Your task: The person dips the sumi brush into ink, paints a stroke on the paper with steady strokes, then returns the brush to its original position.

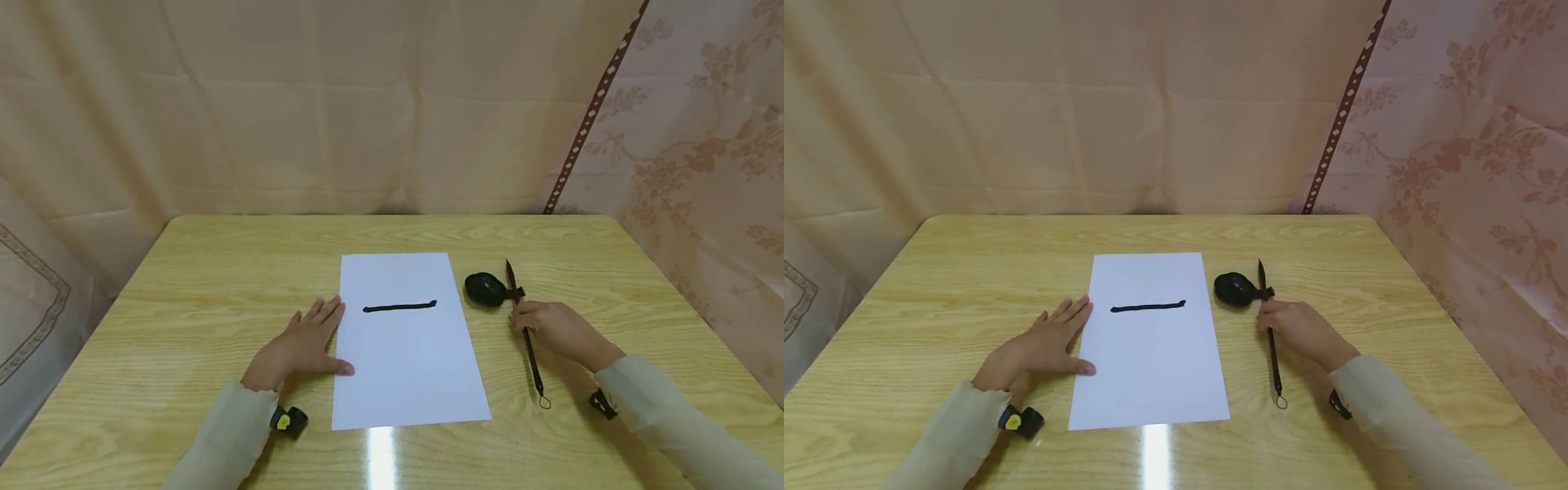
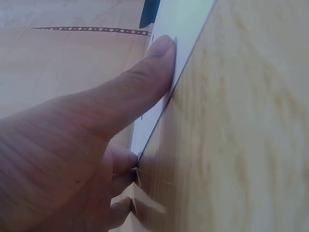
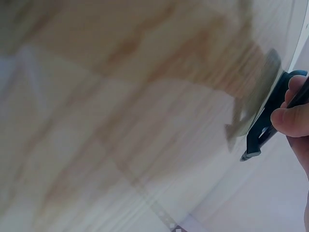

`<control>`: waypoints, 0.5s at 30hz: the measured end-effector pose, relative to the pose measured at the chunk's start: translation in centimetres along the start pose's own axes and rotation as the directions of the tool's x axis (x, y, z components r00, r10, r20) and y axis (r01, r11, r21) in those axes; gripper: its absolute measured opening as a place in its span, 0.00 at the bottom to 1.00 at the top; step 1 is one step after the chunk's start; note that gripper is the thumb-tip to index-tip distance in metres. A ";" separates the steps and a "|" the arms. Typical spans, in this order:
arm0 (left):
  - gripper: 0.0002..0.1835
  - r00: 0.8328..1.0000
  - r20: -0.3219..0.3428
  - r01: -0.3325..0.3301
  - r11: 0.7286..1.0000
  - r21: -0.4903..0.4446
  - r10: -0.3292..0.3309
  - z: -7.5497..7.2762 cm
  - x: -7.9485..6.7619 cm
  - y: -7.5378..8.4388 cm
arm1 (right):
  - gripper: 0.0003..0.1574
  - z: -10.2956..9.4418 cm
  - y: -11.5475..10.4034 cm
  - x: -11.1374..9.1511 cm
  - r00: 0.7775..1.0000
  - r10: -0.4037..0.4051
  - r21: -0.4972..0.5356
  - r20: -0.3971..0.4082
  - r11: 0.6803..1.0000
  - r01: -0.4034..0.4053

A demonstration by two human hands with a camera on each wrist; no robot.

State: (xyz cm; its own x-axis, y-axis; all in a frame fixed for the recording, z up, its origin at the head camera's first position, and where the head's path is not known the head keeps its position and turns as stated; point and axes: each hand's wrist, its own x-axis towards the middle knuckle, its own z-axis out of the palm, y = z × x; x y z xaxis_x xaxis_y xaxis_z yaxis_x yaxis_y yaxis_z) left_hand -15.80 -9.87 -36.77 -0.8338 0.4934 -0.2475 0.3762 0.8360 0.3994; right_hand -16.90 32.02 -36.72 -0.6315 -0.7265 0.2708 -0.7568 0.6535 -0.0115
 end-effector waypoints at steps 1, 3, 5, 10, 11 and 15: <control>0.59 1.000 -0.001 -0.002 1.000 -0.002 0.002 0.0 0.0 0.0 | 0.16 0.0 0.0 0.0 1.000 0.003 0.004 0.006 1.000 -0.003; 0.59 1.000 0.000 0.000 1.000 -0.001 0.000 0.0 0.0 0.0 | 0.16 0.0 0.0 0.0 1.000 0.004 0.004 0.014 1.000 -0.004; 0.59 1.000 0.002 0.003 1.000 0.004 -0.003 0.0 0.0 0.0 | 0.16 0.1 0.0 0.0 1.000 -0.003 0.006 0.019 1.000 0.003; 0.60 1.000 0.003 0.005 1.000 0.013 -0.005 0.0 0.1 -0.1 | 0.14 0.2 0.2 -0.1 0.998 -0.051 0.000 0.042 0.999 0.051; 0.60 1.000 0.004 0.006 1.000 0.014 -0.006 0.0 0.1 -0.1 | 0.14 0.2 0.3 -0.1 0.997 -0.062 0.000 0.047 0.998 0.062; 0.60 1.000 0.003 0.006 1.000 0.018 -0.006 0.1 0.1 -0.1 | 0.13 0.3 0.5 -0.2 0.994 -0.095 0.016 0.049 0.995 0.094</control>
State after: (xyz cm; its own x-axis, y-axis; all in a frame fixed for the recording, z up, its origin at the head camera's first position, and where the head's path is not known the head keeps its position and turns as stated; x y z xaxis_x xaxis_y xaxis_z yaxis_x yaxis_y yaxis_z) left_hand -15.90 -9.86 -36.95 -0.8348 0.4892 -0.2524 0.3785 0.8431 0.3821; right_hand -17.16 32.43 -37.11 -0.5645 -0.7948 0.2229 -0.8155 0.5787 -0.0017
